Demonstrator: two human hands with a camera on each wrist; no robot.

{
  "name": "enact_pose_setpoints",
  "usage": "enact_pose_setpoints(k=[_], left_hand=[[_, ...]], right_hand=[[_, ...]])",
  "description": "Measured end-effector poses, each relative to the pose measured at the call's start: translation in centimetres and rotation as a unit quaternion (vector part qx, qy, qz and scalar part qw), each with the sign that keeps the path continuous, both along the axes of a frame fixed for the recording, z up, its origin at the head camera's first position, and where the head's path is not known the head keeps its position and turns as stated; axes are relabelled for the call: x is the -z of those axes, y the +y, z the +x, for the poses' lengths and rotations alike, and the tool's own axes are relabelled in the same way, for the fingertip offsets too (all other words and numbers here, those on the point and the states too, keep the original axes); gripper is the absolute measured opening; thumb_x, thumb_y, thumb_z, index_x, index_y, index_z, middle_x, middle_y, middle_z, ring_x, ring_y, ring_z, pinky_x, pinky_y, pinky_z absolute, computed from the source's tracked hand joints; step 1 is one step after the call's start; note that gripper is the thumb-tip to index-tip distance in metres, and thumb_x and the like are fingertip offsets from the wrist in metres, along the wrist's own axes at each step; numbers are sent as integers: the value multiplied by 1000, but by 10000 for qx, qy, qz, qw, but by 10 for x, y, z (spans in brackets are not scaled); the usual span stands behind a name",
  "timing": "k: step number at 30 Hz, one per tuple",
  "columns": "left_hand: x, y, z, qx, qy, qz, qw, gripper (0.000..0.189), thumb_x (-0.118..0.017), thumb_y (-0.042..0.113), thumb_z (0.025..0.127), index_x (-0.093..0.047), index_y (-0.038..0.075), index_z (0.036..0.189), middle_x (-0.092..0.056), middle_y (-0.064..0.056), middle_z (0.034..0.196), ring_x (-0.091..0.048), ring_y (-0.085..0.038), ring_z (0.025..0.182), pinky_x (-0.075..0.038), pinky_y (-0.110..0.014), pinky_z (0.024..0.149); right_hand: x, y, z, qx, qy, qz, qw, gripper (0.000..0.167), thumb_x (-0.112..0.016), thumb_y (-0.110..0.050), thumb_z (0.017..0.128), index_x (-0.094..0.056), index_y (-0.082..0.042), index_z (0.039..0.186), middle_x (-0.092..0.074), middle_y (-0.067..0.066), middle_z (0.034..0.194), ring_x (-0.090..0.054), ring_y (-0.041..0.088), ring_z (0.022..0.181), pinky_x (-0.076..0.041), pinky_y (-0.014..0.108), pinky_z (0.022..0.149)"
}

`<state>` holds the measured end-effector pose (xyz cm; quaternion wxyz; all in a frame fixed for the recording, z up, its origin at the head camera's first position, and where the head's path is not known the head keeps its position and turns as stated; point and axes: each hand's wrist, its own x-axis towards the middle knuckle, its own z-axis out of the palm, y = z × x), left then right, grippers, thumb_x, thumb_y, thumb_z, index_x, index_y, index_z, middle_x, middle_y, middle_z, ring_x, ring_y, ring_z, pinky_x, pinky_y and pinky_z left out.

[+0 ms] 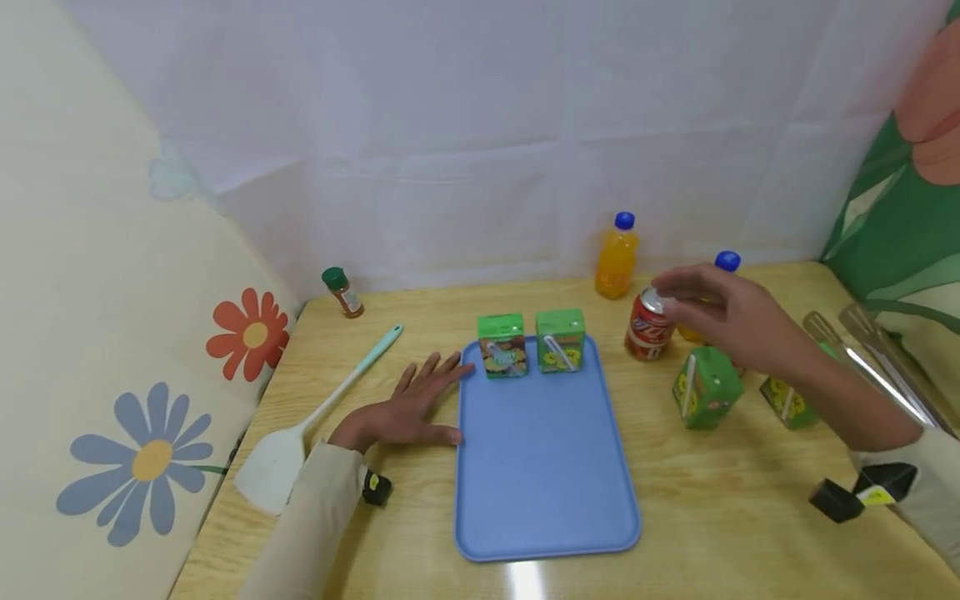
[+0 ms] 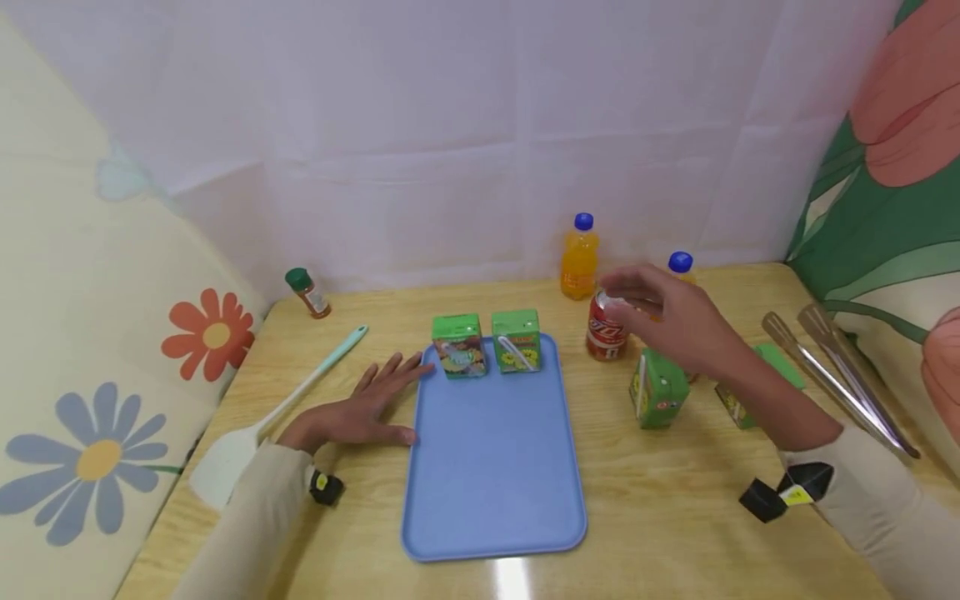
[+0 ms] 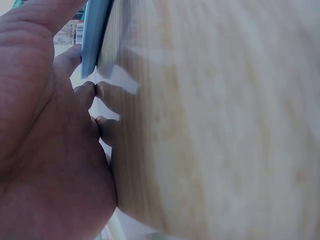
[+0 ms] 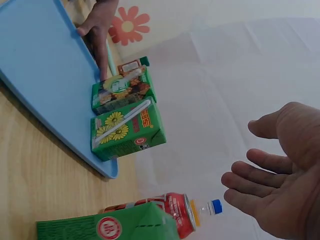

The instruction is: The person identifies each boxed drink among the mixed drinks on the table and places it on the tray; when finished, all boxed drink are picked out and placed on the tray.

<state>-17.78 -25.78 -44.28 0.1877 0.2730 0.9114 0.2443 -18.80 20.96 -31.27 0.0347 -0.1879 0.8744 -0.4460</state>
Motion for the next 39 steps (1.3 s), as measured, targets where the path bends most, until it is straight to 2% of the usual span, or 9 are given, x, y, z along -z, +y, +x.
enact_pose_setpoints(k=[5, 10, 12, 16, 19, 20, 27, 32, 39], left_hand=[[1, 0, -1, 12, 67, -14, 10000, 101, -70, 60, 87, -10, 29, 163, 7, -5, 169, 17, -34, 151, 15, -59, 116], [1, 2, 0, 33, 43, 57, 10000, 101, -71, 59, 87, -11, 29, 163, 6, -4, 169, 17, -34, 151, 15, -58, 116], [0, 4, 0, 46, 21, 71, 10000, 101, -71, 59, 87, -11, 29, 163, 6, -4, 169, 17, -34, 151, 15, -58, 116], [-2, 6, 0, 61, 51, 10, 10000, 101, -70, 59, 88, -11, 28, 163, 6, -4, 169, 17, -34, 151, 15, -58, 116], [-3, 5, -1, 49, 93, -12, 9999, 101, -70, 59, 88, -11, 28, 163, 6, -5, 169, 16, -34, 151, 14, -58, 116], [-3, 5, -1, 47, 99, -6, 9999, 101, -70, 58, 88, -11, 28, 163, 6, -5, 169, 17, -34, 151, 15, -58, 116], [-1, 2, -1, 41, 109, 8, 9999, 101, -70, 59, 88, -11, 28, 163, 5, -5, 169, 16, -34, 151, 14, -59, 116], [0, 2, 1, 9, 75, 65, 10000, 101, -71, 58, 87, -12, 28, 163, 5, -6, 169, 17, -34, 151, 15, -59, 115], [2, 1, 0, -13, 99, 9, 10000, 102, -71, 60, 86, -11, 30, 163, 5, -4, 169, 16, -33, 151, 14, -58, 116]], right_hand=[[13, 13, 24, 246, 275, -102, 9993, 40, -58, -35, 103, -55, -15, 138, -58, 6, 136, -58, 25, 124, -46, 10, 90], [34, 25, 49, 767, 477, 144, 9958, 42, -57, -38, 103, -54, -18, 140, -59, 3, 136, -57, 28, 125, -40, 3, 88], [42, 30, 57, 967, 560, 319, 9932, 44, -57, -39, 103, -54, -17, 141, -59, 4, 136, -57, 30, 124, -43, 6, 89], [56, 33, 68, 1308, 673, 562, 9875, 51, -60, -40, 101, -52, -12, 143, -57, 13, 138, -55, 36, 123, -50, 39, 98], [64, 32, 72, 1463, 551, 630, 9857, 62, -60, -44, 100, -48, -5, 146, -52, 20, 142, -53, 41, 124, -45, 58, 97], [67, 31, 73, 1494, 448, 618, 9858, 67, -60, -46, 100, -45, -3, 148, -51, 23, 143, -52, 44, 125, -45, 59, 97], [84, 20, 73, 1887, -351, 758, 9785, 91, -55, -59, 97, -19, -4, 160, -38, 37, 147, -49, 56, 123, -50, 61, 90], [93, 16, 71, 2169, -437, 940, 9707, 95, -55, -62, 96, -20, 0, 158, -41, 40, 142, -51, 58, 118, -50, 64, 85], [102, 14, 71, 2389, -500, 530, 9683, 98, -58, -62, 94, -24, 8, 154, -43, 41, 140, -50, 56, 121, -53, 58, 88]])
